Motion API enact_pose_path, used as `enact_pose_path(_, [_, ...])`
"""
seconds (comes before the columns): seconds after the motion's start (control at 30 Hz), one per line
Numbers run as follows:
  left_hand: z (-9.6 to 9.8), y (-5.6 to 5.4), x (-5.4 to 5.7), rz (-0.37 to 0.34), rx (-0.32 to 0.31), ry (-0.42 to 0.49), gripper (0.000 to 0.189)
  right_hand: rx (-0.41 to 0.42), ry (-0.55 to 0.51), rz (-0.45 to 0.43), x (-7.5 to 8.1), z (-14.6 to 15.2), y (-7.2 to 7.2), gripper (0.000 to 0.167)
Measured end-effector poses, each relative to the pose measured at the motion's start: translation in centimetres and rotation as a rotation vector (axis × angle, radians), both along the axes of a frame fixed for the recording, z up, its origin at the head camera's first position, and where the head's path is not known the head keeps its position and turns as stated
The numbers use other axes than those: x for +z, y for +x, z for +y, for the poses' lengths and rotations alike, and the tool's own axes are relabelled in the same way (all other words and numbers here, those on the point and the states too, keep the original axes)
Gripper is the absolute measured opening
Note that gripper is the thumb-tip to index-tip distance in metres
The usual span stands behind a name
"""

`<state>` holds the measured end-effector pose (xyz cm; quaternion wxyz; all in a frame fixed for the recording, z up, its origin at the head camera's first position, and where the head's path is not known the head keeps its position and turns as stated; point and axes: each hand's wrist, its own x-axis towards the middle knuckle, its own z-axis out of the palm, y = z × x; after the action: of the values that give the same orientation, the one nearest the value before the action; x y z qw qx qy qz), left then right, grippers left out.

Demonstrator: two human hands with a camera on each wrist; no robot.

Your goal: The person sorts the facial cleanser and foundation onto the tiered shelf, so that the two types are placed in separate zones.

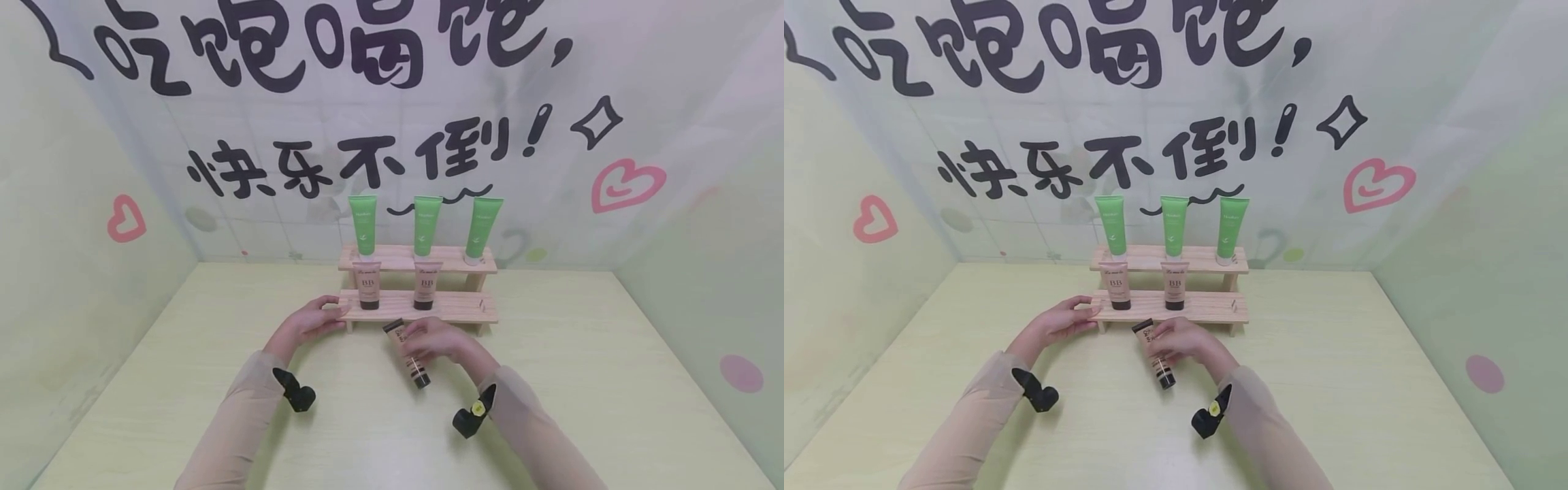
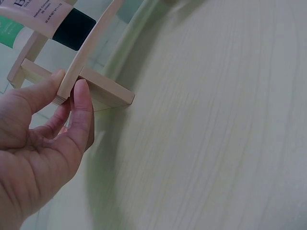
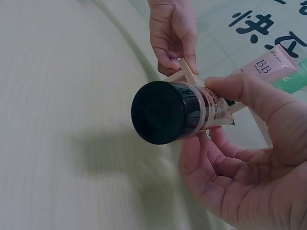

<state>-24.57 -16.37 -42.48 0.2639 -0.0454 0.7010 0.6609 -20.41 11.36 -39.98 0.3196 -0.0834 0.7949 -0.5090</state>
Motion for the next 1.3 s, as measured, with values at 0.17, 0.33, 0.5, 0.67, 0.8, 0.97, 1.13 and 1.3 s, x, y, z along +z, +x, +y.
enact_pose_path(0.17, [0.1, 0.0, 0.0, 0.003, 0.0, -0.007, 0.055, -0.007, -0.008, 0.009, 0.0, 1.3, -0.2, 0.044])
enact_pose_path(0.33, [0.0, -0.1, 0.0, -0.005, 0.009, -0.008, 0.056, -0.032, -0.028, 0.013, 0.1, 2.8, -0.4, 0.04])
enact_pose_path(0.5, [-0.1, -0.1, 0.0, -0.007, 0.013, -0.022, 0.057, -0.062, -0.039, 0.021, 0.4, 4.1, -0.5, 0.048])
enact_pose_path(0.67, [-0.1, -0.1, -0.1, -0.003, 0.009, -0.017, 0.058, -0.085, -0.053, 0.019, 0.7, 5.1, -0.6, 0.052])
enact_pose_path(0.8, [-0.1, -0.1, -0.2, -0.003, 0.015, 0.008, 0.058, -0.097, -0.073, 0.012, 1.0, 5.8, -0.8, 0.052])
enact_pose_path(0.97, [-0.2, 0.0, -0.3, -0.002, 0.014, 0.021, 0.058, -0.128, -0.092, 0.022, 1.2, 6.8, -1.1, 0.049])
enact_pose_path(1.13, [-0.2, -0.1, -0.4, -0.002, 0.009, 0.009, 0.059, -0.147, -0.103, 0.044, 1.5, 7.8, -1.4, 0.046])
enact_pose_path(1.3, [-0.1, -0.1, -0.2, -0.004, 0.002, 0.005, 0.059, -0.165, -0.07, 0.067, 2.0, 8.5, -1.6, 0.048])
